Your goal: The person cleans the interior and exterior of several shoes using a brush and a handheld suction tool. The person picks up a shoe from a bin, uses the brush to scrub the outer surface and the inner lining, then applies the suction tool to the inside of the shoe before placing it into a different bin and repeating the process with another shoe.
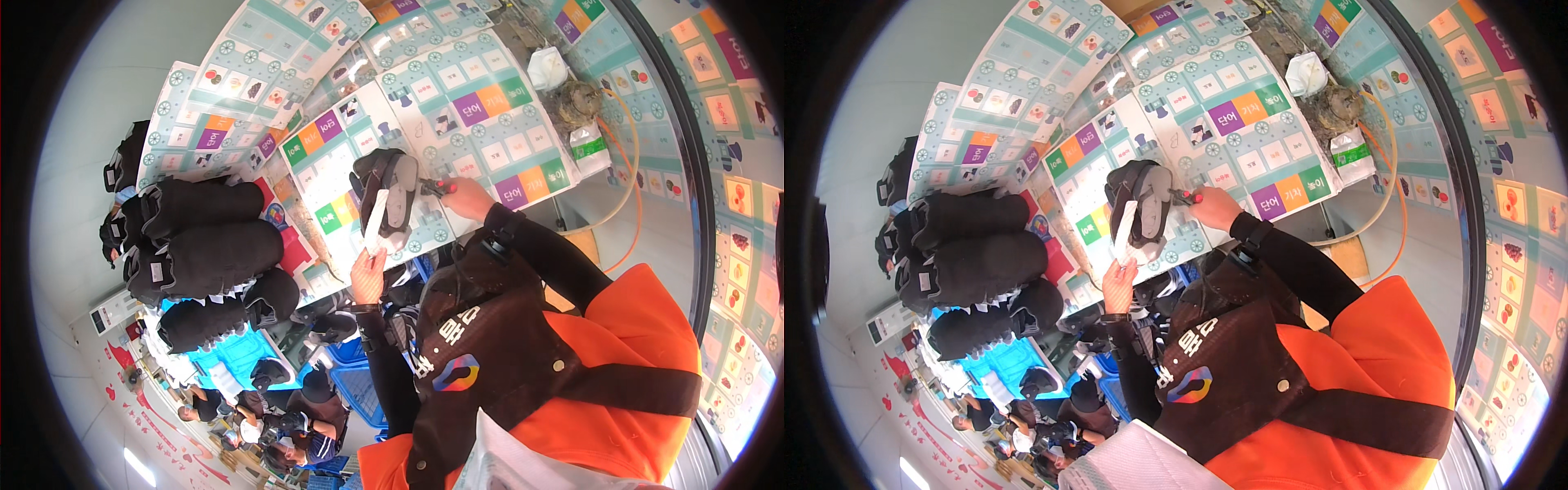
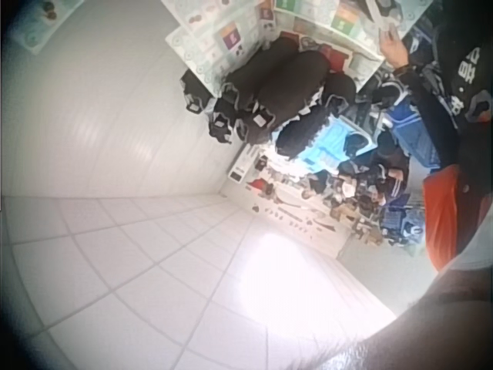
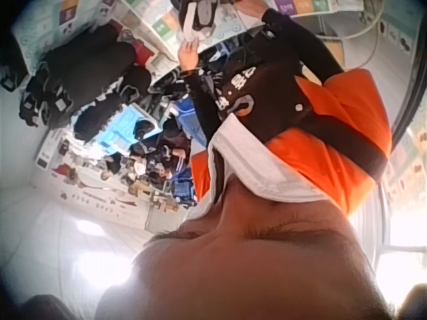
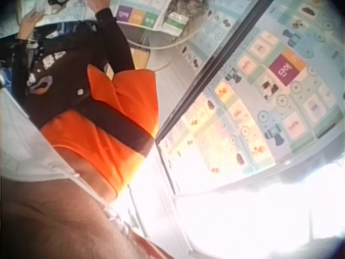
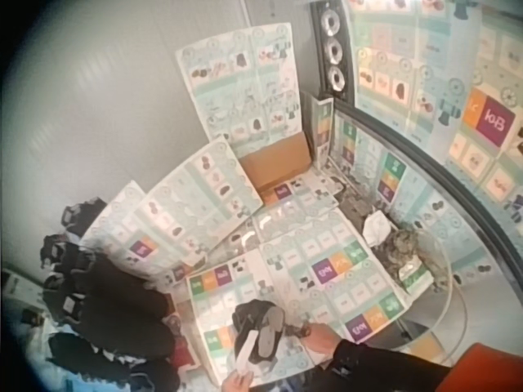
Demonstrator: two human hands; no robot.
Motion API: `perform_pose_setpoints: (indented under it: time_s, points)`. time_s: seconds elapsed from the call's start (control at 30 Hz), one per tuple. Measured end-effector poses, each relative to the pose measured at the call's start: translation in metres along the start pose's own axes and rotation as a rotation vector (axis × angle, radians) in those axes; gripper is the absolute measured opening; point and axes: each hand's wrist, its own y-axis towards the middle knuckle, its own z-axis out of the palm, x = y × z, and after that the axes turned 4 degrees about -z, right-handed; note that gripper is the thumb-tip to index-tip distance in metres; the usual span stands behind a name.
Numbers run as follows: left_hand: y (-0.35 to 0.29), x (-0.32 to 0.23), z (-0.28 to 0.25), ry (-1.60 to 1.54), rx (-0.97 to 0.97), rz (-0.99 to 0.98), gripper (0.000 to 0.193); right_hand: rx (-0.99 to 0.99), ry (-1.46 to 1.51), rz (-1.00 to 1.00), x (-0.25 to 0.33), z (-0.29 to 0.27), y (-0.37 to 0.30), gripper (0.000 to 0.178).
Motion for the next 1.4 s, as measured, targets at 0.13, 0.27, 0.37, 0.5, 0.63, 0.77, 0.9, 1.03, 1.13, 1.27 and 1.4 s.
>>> perform_pose_setpoints:
  time_s: [0.13,0.27,0.37,0.5,0.63,0.77,0.9,1.03,1.13,1.27,1.4]
  points:
    - [-0.001,-0.006,0.000,-0.014,0.044,0.025,0.026,0.212,0.101,0.067,0.017,-0.005,-0.019,0.027]
    - [-0.009,-0.030,-0.007,0.129,0.098,0.032,0.027,0.616,0.125,0.026,0.007,0.002,-0.011,0.025]
    - [0.005,-0.011,-0.020,0.061,0.202,0.039,0.025,0.495,0.057,-0.185,-0.002,0.007,-0.011,0.025]
    - [0.020,-0.005,-0.017,-0.329,0.086,-0.147,0.027,0.028,0.190,0.049,0.006,0.000,-0.014,0.012]
    - [0.077,0.017,-0.048,-0.220,0.108,-0.159,0.025,0.440,0.300,0.027,-0.002,-0.002,-0.011,0.024]
    - [0.149,0.005,-0.047,-0.349,0.204,-0.076,0.058,0.388,0.558,0.225,-0.008,-0.004,-0.024,0.029]
    - [0.197,-0.001,-0.044,-0.331,0.461,-0.117,0.091,0.129,0.382,0.189,-0.026,-0.037,-0.039,0.030]
    - [0.205,-0.027,-0.055,0.236,0.415,-0.174,0.074,0.054,0.600,0.354,-0.001,-0.069,-0.060,0.029]
    - [0.193,-0.024,-0.045,0.476,0.161,-0.074,0.055,0.019,0.619,0.366,0.007,-0.085,-0.066,0.026]
    - [0.170,0.001,-0.023,-0.042,-0.080,-0.177,0.065,0.059,0.604,0.371,0.008,-0.097,-0.056,0.025]
    - [0.166,0.059,-0.044,-0.357,-0.106,-0.311,0.045,0.112,0.692,0.221,0.017,-0.083,-0.026,0.025]
